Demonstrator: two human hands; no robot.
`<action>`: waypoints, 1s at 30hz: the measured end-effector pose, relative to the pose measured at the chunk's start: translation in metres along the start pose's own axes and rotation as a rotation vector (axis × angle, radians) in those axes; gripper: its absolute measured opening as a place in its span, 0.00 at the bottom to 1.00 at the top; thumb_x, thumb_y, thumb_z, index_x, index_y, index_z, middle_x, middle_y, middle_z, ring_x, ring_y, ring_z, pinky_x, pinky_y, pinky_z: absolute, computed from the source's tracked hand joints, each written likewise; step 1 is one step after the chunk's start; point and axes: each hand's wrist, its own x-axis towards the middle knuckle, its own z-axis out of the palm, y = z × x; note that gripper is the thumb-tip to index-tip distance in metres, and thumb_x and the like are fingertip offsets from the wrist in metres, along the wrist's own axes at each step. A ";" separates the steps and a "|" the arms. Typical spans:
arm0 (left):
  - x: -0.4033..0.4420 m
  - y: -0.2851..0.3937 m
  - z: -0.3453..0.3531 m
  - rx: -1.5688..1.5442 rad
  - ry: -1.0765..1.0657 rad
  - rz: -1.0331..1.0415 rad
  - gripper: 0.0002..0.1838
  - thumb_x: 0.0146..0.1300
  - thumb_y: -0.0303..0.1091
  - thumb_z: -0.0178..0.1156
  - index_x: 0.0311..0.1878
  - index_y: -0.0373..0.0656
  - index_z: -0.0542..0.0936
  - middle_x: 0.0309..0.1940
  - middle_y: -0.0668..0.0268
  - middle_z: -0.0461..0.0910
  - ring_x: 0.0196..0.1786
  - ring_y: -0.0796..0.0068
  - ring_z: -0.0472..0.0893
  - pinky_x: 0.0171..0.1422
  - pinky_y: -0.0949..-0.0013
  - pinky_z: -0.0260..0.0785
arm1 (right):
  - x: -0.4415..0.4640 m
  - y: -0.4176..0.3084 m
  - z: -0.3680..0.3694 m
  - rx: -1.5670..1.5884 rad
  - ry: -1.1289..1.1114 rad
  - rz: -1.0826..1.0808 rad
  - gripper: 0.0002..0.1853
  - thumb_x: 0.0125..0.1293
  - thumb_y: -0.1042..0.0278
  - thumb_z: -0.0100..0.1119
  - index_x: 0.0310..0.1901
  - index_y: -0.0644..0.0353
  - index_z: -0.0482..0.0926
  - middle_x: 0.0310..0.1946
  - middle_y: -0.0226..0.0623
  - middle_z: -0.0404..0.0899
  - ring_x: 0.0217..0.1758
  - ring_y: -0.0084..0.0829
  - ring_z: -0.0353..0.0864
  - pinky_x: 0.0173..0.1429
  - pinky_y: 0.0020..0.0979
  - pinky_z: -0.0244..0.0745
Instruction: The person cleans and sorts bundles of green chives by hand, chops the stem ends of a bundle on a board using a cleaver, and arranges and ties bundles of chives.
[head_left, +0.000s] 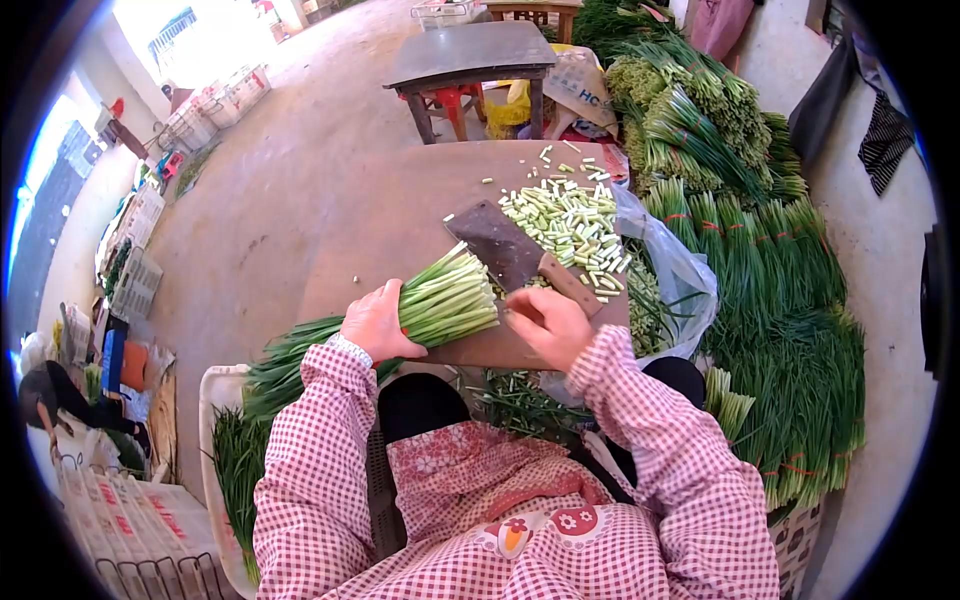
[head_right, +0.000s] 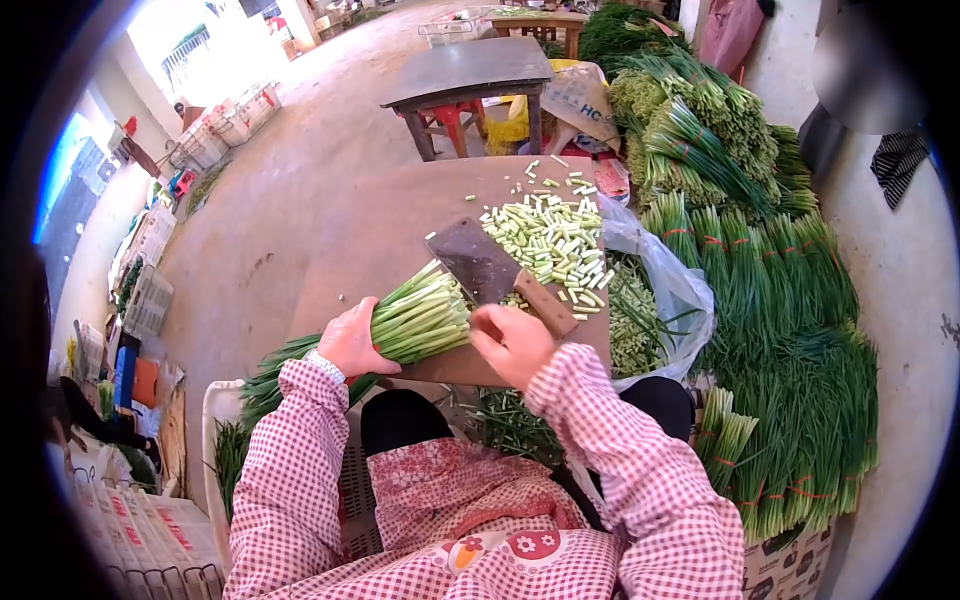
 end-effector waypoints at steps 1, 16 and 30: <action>0.000 0.000 -0.002 -0.029 -0.016 -0.008 0.46 0.28 0.48 0.76 0.51 0.36 0.67 0.42 0.50 0.76 0.48 0.49 0.76 0.54 0.55 0.68 | 0.016 0.003 0.009 -0.078 0.047 -0.085 0.15 0.63 0.66 0.58 0.48 0.67 0.75 0.36 0.43 0.80 0.37 0.31 0.81 0.45 0.31 0.77; -0.018 0.011 0.005 0.077 0.138 -0.030 0.53 0.28 0.51 0.76 0.59 0.38 0.64 0.52 0.55 0.74 0.59 0.58 0.71 0.67 0.47 0.54 | 0.043 0.016 0.048 0.336 0.109 -0.064 0.11 0.62 0.74 0.60 0.43 0.62 0.68 0.28 0.34 0.75 0.30 0.21 0.75 0.34 0.26 0.73; -0.051 -0.022 0.004 0.098 0.160 -0.110 0.51 0.28 0.45 0.76 0.60 0.42 0.64 0.56 0.57 0.69 0.62 0.56 0.68 0.67 0.46 0.54 | 0.062 -0.034 0.020 -0.579 0.073 -0.684 0.12 0.48 0.73 0.64 0.37 0.56 0.78 0.32 0.34 0.73 0.39 0.38 0.74 0.43 0.37 0.70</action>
